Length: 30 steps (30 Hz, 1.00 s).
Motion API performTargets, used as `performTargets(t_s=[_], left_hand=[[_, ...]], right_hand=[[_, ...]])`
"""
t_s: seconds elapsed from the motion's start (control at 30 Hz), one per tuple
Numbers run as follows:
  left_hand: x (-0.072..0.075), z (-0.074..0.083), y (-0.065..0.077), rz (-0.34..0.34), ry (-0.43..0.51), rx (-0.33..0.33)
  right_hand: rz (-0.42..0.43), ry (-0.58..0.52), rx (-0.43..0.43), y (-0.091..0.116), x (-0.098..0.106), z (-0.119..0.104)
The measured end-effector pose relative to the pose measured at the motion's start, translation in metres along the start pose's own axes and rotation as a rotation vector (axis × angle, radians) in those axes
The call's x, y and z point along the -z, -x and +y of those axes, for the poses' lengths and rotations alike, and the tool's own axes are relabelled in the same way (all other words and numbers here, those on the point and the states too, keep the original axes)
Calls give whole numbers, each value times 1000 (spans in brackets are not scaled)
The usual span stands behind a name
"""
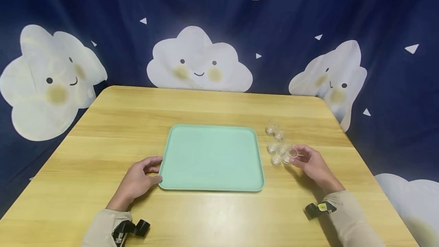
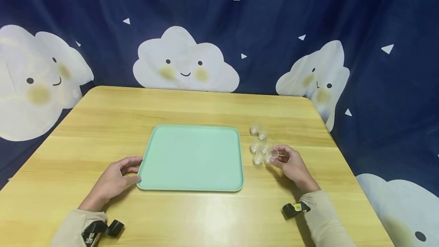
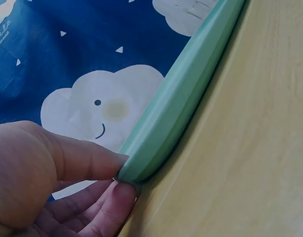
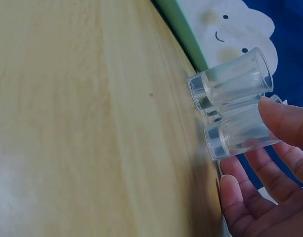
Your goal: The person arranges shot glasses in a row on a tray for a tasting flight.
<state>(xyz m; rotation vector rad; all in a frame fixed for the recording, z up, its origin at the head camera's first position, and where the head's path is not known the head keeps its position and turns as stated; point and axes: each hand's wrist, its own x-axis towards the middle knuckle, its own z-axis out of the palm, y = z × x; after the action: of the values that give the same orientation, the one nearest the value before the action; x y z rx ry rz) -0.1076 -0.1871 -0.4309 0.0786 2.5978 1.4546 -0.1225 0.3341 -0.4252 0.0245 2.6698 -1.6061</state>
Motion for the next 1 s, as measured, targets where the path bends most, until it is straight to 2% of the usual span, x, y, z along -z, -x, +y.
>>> performTargets(t_s=[0.27, 0.43, 0.8, 1.0], left_hand=[[-8, -1, 1, 2, 20, 19], [-11, -1, 2, 16, -11, 43], [-7, 1, 6, 16, -55, 50], [-4, 3, 2, 28, -69, 23]], right_hand=[[10, 19, -5, 5, 3, 3], [3, 36, -5, 7, 4, 0], [16, 28, 17, 12, 5, -5], [39, -11, 17, 10, 12, -12]])
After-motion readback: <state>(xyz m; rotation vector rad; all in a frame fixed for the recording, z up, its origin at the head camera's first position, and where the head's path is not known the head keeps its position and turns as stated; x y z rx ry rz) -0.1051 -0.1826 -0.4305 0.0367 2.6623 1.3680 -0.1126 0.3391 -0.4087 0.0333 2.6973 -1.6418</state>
